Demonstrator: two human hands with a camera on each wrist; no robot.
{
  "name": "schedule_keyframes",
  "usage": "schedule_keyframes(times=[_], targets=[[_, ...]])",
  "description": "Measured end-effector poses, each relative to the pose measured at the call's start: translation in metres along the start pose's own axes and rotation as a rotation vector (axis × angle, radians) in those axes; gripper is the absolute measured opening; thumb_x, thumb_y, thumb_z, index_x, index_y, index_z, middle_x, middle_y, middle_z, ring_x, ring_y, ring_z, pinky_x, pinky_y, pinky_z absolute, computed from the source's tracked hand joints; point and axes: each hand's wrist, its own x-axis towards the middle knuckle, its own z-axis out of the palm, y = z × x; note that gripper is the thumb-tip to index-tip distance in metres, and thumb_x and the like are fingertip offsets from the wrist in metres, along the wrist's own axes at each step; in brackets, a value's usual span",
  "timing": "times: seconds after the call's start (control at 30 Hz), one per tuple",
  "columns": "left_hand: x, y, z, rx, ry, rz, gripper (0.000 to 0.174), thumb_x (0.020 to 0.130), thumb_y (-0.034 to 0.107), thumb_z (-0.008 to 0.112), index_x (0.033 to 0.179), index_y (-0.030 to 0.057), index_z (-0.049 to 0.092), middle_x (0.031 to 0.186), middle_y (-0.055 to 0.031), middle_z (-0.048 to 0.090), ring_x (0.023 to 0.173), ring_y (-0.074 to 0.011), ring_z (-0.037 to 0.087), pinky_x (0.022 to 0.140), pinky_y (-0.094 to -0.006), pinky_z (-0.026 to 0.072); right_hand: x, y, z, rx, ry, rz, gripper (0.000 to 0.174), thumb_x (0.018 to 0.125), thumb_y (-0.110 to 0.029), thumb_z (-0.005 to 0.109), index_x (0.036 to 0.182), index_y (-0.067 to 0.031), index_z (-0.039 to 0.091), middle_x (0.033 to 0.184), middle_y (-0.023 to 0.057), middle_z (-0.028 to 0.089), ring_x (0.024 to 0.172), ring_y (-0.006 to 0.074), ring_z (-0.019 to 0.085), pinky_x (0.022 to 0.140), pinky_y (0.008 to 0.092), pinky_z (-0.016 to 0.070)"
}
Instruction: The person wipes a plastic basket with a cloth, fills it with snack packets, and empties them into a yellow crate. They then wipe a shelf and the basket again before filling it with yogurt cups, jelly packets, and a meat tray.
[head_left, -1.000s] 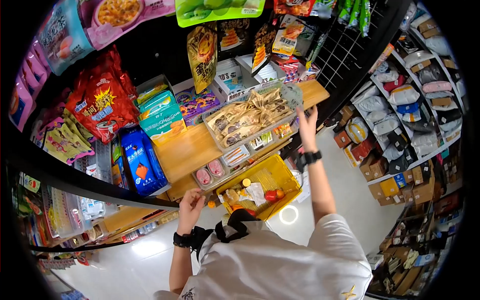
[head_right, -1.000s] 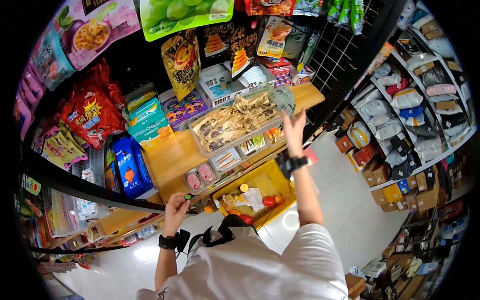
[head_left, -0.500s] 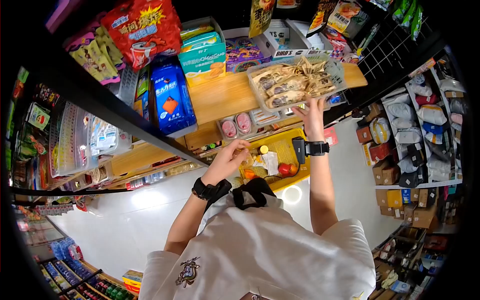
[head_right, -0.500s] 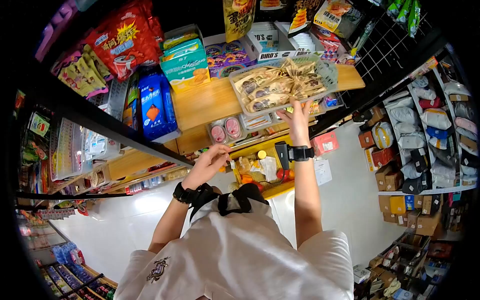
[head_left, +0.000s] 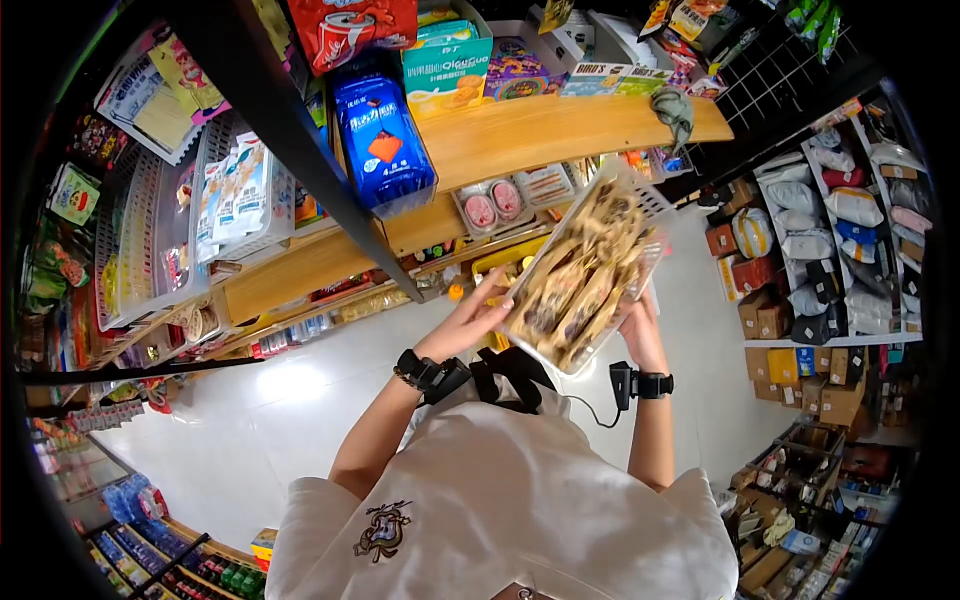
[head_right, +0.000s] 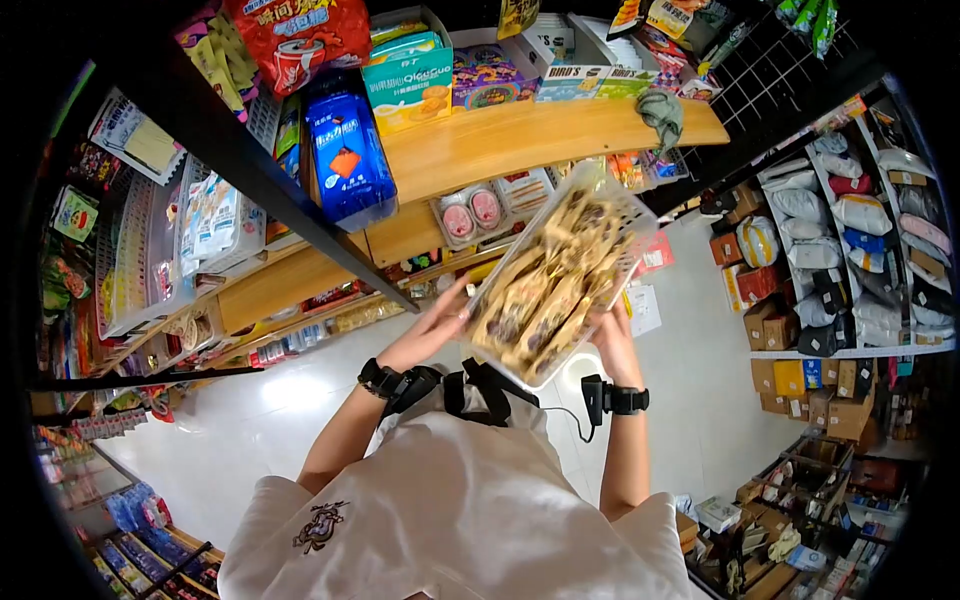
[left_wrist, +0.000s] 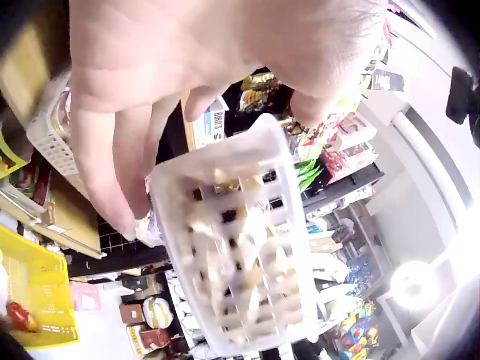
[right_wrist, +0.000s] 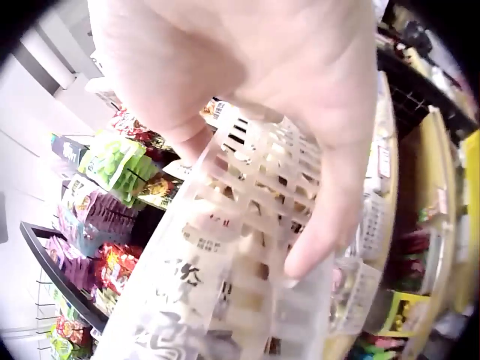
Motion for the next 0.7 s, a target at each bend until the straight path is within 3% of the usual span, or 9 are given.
schedule_keyframes(times=[0.13, 0.2, 0.23, 0.33, 0.4, 0.47, 0.57, 0.67, 0.7], targets=[[-0.036, -0.019, 0.0, 0.214, -0.088, -0.02, 0.078, 0.083, 0.025, 0.065, 0.139, -0.0029, 0.018, 0.138, -0.0157, 0.032, 0.123, -0.0214, 0.036, 0.097, -0.0321, 0.0373, -0.026, 0.035, 0.013, -0.17, -0.111, 0.166, 0.07, 0.079, -0.011, 0.047, 0.143, -0.0151, 0.019, 0.129, 0.0061, 0.044, 0.105, 0.0176, 0.05, 0.078, 0.0353, 0.0497], [-0.061, -0.047, -0.009, -0.005, -0.096, -0.145, 0.076, 0.081, 0.018, 0.067, 0.139, -0.0019, 0.022, 0.136, -0.0146, 0.035, 0.122, -0.0204, 0.038, 0.093, -0.0306, 0.0416, -0.027, 0.049, 0.03, -0.197, -0.18, 0.199, 0.073, 0.078, -0.011, 0.047, 0.144, -0.0164, 0.017, 0.131, 0.0059, 0.042, 0.104, 0.0166, 0.05, 0.077, 0.0321, 0.0498], [-0.074, -0.054, -0.013, -0.044, -0.081, -0.142, 0.072, 0.082, 0.016, 0.066, 0.138, -0.0013, 0.024, 0.132, -0.0129, 0.039, 0.118, -0.0186, 0.041, 0.09, -0.03, 0.0436, -0.023, 0.054, 0.04, -0.261, -0.239, 0.221, 0.076, 0.078, -0.011, 0.048, 0.145, -0.0177, 0.013, 0.134, 0.0055, 0.04, 0.102, 0.0155, 0.051, 0.075, 0.0285, 0.0496], [-0.104, -0.073, -0.023, -0.084, -0.024, -0.177, 0.058, 0.086, 0.013, 0.061, 0.134, 0.0003, 0.032, 0.118, -0.0069, 0.051, 0.105, -0.0128, 0.05, 0.086, -0.0291, 0.0452, -0.008, 0.084, 0.059, -0.405, -0.394, 0.171, 0.076, 0.082, -0.008, 0.046, 0.145, -0.0202, 0.005, 0.108, 0.0048, 0.052, 0.092, 0.0131, 0.053, 0.07, 0.0248, 0.0487], [-0.117, -0.094, -0.031, -0.061, 0.042, -0.202, 0.056, 0.087, 0.012, 0.059, 0.135, -0.0004, 0.031, 0.118, -0.0064, 0.052, 0.102, -0.0127, 0.052, 0.088, -0.0279, 0.0437, 0.005, 0.088, 0.075, -0.442, -0.468, 0.313, 0.074, 0.085, -0.009, 0.044, 0.145, -0.021, 0.003, 0.094, 0.0041, 0.052, 0.083, 0.0123, 0.053, 0.067, 0.0246, 0.0488], [-0.124, -0.092, -0.036, -0.065, 0.164, -0.274, 0.049, 0.092, 0.023, 0.051, 0.132, 0.0017, 0.036, 0.114, -0.0036, 0.053, 0.099, -0.0098, 0.05, 0.084, -0.0261, 0.0427, 0.026, 0.105, 0.083, -0.405, -0.561, 0.285, 0.071, 0.086, -0.014, 0.044, 0.145, -0.0185, 0.005, 0.089, 0.0042, 0.053, 0.074, 0.0114, 0.053, 0.064, 0.0248, 0.0491], [-0.118, -0.107, -0.037, -0.001, 0.322, -0.276, 0.049, 0.094, 0.04, 0.041, 0.13, 0.0071, 0.041, 0.108, 0.0011, 0.055, 0.09, -0.0064, 0.051, 0.071, -0.0209, 0.0429, 0.064, 0.128, 0.095, -0.413, -0.628, 0.304, 0.07, 0.085, -0.019, 0.046, 0.145, -0.0136, 0.01, 0.087, 0.0029, 0.054, 0.073, 0.011, 0.052, 0.058, 0.0235, 0.0464], [-0.096, -0.132, -0.043, -0.104, 0.422, -0.284, 0.048, 0.094, 0.038, 0.043, 0.129, 0.0039, 0.042, 0.11, -0.0019, 0.055, 0.094, -0.0097, 0.053, 0.075, -0.0248, 0.0463, 0.112, 0.158, 0.102, -0.537, -0.686, 0.182, 0.071, 0.083, -0.021, 0.045, 0.144, -0.0101, 0.01, 0.09, 0.0038, 0.053, 0.076, 0.0115, 0.053, 0.058, 0.0256, 0.0473], [-0.086, -0.145, -0.047, -0.092, 0.481, -0.268, 0.048, 0.094, 0.037, 0.043, 0.128, 0.0023, 0.042, 0.11, -0.0028, 0.056, 0.095, -0.0103, 0.054, 0.076, -0.0251, 0.0467, 0.118, 0.143, 0.11, -0.55, -0.72, 0.352, 0.069, 0.084, -0.022, 0.044, 0.143, -0.0071, 0.012, 0.099, 0.0072, 0.054, 0.084, 0.0149, 0.054, 0.067, 0.0312, 0.0488]])
